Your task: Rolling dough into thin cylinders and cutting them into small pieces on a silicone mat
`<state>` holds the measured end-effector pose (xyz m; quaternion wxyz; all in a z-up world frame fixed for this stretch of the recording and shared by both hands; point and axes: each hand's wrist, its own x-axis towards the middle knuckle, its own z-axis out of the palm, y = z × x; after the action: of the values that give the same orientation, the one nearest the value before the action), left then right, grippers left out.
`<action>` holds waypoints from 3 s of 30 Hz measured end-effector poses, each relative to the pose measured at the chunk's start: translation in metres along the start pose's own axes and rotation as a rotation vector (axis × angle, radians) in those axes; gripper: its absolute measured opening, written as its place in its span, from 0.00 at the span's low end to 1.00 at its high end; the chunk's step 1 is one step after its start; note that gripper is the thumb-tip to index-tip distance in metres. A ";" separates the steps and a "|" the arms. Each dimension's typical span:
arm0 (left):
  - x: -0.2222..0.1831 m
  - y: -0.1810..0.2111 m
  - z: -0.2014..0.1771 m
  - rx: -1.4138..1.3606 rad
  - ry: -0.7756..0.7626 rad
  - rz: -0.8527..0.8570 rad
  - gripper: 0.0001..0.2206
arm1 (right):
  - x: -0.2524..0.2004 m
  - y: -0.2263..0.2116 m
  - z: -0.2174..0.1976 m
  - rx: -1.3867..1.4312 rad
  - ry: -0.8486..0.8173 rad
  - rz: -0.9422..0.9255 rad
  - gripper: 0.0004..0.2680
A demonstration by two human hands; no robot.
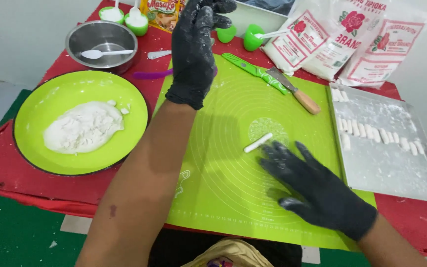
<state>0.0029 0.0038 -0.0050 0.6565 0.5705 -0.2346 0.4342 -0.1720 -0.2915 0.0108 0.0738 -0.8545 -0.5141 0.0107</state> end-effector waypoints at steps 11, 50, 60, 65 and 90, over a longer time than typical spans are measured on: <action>0.000 0.003 0.001 -0.006 0.015 -0.100 0.15 | 0.030 -0.005 0.021 -0.056 0.226 0.221 0.30; 0.001 0.002 0.002 -0.012 0.042 0.002 0.15 | -0.011 -0.005 0.001 -0.053 0.049 0.030 0.26; 0.000 -0.007 0.001 -0.046 0.036 -0.050 0.16 | 0.036 -0.015 0.021 -0.085 0.238 0.216 0.32; 0.001 -0.007 0.003 -0.088 0.052 -0.007 0.15 | 0.106 0.026 0.056 -0.126 0.127 0.177 0.31; -0.002 -0.007 0.006 -0.008 0.086 -0.034 0.13 | 0.104 0.044 0.035 -0.143 0.014 -0.052 0.31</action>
<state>0.0088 -0.0019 -0.0089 0.6757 0.5525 -0.1980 0.4461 -0.0874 -0.2164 -0.0243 0.0166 -0.8440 -0.5350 -0.0340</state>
